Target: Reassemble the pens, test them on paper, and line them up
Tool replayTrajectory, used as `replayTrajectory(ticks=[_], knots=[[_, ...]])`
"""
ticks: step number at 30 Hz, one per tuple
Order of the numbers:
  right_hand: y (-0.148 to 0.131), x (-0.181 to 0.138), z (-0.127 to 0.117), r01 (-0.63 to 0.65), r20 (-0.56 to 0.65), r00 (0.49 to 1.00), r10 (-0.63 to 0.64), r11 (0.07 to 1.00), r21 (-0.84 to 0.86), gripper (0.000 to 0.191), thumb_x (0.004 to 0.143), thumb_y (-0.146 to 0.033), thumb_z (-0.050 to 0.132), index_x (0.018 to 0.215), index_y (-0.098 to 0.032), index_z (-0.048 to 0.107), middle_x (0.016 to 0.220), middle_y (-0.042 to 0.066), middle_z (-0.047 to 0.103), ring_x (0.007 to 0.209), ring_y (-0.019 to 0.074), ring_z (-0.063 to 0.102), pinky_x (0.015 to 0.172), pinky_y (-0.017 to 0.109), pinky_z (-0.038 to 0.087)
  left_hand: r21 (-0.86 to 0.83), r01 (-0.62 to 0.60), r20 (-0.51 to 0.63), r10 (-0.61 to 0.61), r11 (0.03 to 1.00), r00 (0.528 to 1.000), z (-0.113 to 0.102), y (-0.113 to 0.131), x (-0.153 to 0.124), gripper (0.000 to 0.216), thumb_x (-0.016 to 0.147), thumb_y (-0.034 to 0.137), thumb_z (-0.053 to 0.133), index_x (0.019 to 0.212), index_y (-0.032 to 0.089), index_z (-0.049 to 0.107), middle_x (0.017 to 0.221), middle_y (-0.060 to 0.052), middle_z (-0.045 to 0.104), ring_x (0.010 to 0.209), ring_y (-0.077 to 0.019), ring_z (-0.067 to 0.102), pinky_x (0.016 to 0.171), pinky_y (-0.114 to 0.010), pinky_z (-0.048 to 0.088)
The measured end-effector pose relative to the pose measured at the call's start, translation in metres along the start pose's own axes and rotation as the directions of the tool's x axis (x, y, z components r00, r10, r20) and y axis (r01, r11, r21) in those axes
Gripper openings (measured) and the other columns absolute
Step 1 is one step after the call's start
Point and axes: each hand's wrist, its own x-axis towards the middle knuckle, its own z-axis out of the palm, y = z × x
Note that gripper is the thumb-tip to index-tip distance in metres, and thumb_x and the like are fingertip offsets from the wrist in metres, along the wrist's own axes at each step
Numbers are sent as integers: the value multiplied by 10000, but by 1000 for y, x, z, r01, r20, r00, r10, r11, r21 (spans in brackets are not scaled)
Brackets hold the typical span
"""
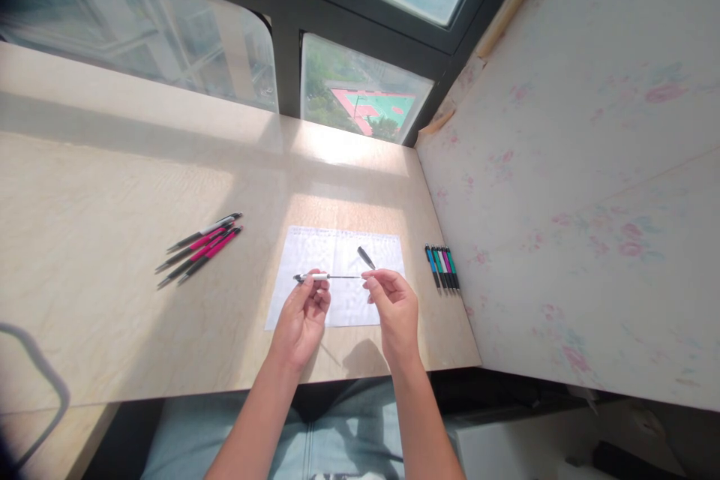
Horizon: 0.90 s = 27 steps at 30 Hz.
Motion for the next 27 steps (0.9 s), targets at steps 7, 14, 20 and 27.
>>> replayTrajectory(ticks=[7, 14, 20, 27], knots=[[-1, -2, 4, 9, 51, 999, -6, 998, -61, 164, 791, -340, 697, 875, -199, 685, 920, 68, 704, 767, 177, 593, 597, 274, 469, 22, 7, 23, -8, 1000, 1000, -2, -2, 1, 161, 812, 117, 675, 971, 101, 683, 896, -82, 689, 765, -98, 647, 678, -166, 541], [0, -4, 13, -1, 93, 996, 10, 996, -89, 124, 815, -317, 665, 880, -213, 680, 878, 36, 683, 776, 164, 586, 645, 273, 485, 23, 44, 38, -45, 999, 998, 0, -5, -2, 167, 815, 117, 674, 981, 102, 678, 912, -85, 690, 786, -110, 661, 690, -170, 548], [6, -2, 15, -8, 135, 991, 25, 992, -126, 167, 806, -345, 665, 909, -213, 668, 910, 42, 685, 819, 179, 616, 657, 279, 499, 32, 36, 33, -37, 999, 999, -1, -2, 0, 151, 822, 134, 671, 971, 109, 679, 968, -99, 693, 796, -110, 662, 685, -168, 554], [34, 24, -9, 176, 154, 983, -102, 765, -619, 249, 828, -353, 589, 1009, -207, 680, 914, 65, 692, 733, 186, 616, 661, 313, 490, -24, -12, 37, 13, 1000, 999, -8, 4, 7, 109, 842, 140, 649, 929, 89, 689, 895, -84, 675, 733, -71, 627, 669, -142, 545]])
